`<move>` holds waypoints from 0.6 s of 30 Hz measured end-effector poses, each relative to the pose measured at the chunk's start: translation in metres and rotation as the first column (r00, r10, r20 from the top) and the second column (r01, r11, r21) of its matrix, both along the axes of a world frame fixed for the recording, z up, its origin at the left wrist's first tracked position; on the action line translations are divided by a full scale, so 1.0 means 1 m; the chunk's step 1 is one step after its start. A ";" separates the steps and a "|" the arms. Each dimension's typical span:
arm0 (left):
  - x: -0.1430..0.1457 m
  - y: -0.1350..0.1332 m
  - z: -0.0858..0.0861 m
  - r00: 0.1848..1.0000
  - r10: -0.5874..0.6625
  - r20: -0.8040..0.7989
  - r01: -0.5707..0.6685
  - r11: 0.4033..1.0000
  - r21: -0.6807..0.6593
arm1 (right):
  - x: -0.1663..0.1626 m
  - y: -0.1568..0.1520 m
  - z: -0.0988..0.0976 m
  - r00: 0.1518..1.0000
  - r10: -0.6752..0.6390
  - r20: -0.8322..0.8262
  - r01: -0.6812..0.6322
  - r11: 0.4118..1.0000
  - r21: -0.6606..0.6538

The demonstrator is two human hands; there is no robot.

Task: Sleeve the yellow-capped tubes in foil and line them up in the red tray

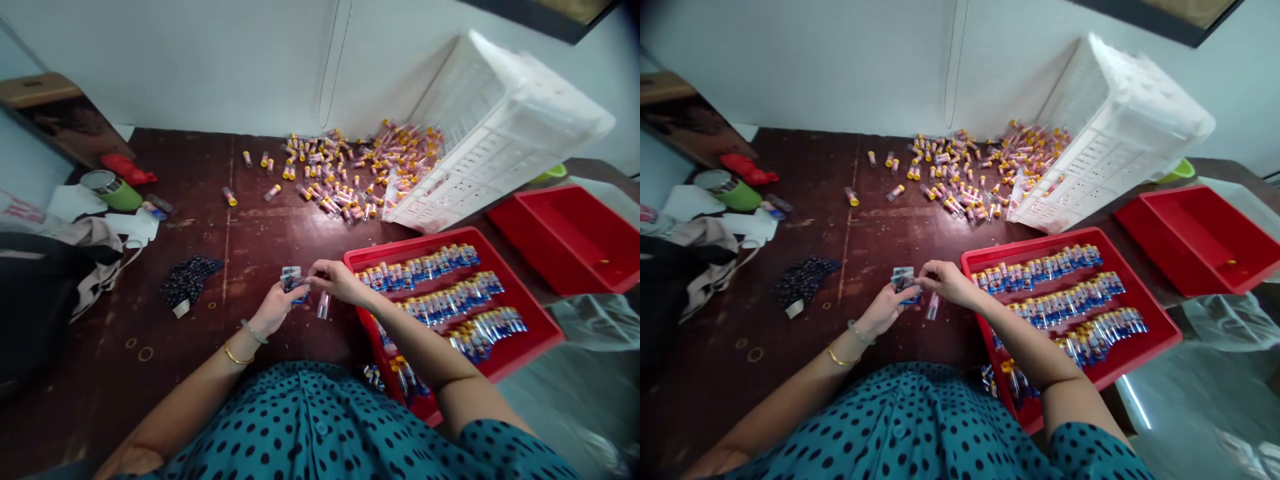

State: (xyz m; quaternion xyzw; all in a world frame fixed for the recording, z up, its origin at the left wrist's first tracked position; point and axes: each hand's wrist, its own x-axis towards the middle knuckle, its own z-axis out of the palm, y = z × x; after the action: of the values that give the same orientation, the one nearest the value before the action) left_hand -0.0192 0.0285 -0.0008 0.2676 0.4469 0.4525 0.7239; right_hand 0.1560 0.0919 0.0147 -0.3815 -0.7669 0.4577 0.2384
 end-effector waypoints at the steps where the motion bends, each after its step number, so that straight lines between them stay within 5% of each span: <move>1: -0.004 -0.002 -0.001 0.999 -0.045 0.007 0.045 0.999 -0.006 | 0.001 0.002 0.000 1.000 -0.009 -0.004 0.009 1.000 -0.012; 6: -0.018 -0.007 -0.005 0.996 -0.056 -0.065 0.055 0.998 -0.004 | 0.009 0.013 -0.001 0.990 -0.116 -0.084 0.101 0.981 -0.168; 11: -0.023 -0.006 -0.008 0.988 -0.079 -0.135 0.076 0.997 -0.024 | 0.018 0.028 0.001 0.908 -0.367 -0.204 0.293 0.901 -0.319; 18: -0.027 -0.006 -0.007 0.953 -0.297 -0.065 0.287 0.949 -0.131 | 0.015 0.027 0.031 0.907 -0.322 -0.271 0.305 0.947 -0.103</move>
State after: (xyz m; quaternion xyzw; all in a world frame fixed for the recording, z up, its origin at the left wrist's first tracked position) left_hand -0.0459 0.0224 -0.0077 0.3057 0.4585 0.3010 0.7783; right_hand 0.1705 0.1185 0.0456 -0.4368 -0.6398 0.4857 0.4049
